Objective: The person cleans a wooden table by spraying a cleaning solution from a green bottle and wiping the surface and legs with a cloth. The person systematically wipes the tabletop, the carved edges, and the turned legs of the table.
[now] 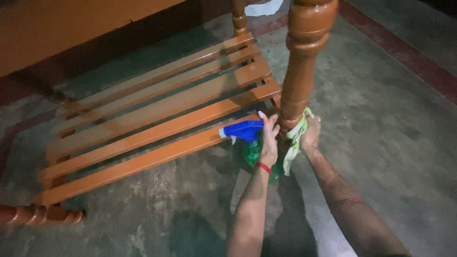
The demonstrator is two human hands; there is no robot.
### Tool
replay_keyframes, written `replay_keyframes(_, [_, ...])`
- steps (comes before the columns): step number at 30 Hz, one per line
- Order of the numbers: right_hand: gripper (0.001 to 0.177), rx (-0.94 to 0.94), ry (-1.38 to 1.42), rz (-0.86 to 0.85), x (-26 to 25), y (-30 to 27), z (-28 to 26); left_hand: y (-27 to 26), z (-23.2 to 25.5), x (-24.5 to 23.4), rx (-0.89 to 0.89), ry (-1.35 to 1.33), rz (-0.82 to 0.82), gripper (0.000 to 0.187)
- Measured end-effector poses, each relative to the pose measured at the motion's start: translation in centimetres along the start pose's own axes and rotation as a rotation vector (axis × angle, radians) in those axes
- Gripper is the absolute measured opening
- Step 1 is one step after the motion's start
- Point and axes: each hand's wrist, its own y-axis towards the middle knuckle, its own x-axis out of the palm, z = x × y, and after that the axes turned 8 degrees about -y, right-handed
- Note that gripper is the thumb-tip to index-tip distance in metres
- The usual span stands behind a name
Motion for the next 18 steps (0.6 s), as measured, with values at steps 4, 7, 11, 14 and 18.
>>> replay_keyframes(4, [0.03, 0.075, -0.465, 0.165, -2.3, -2.4, -2.1, 0.7, -2.0, -0.4, 0.021, -0.041, 0.009, 0.103])
replay_keyframes(7, [0.031, -0.136, -0.372, 0.279, -0.9, -6.2, -6.3, 1.0, -2.8, -0.3, 0.033, -0.095, -0.008, 0.102])
replay_keyframes(11, [0.041, -0.761, -0.708, 0.11, 0.6, -10.9, -11.9, 1.1, -2.7, 0.2, 0.113, -0.22, -0.024, 0.099])
replay_keyframes(14, [0.05, -1.065, -0.898, 0.067, 0.5, -11.0, -13.4, 1.0, -1.8, 0.0, 0.134, -0.276, -0.048, 0.099])
replay_keyframes(18, [0.051, -1.224, -0.952, 0.037, 0.1, -9.5, -12.3, 1.0, -1.4, 0.2, 0.031, -0.191, 0.053, 0.102])
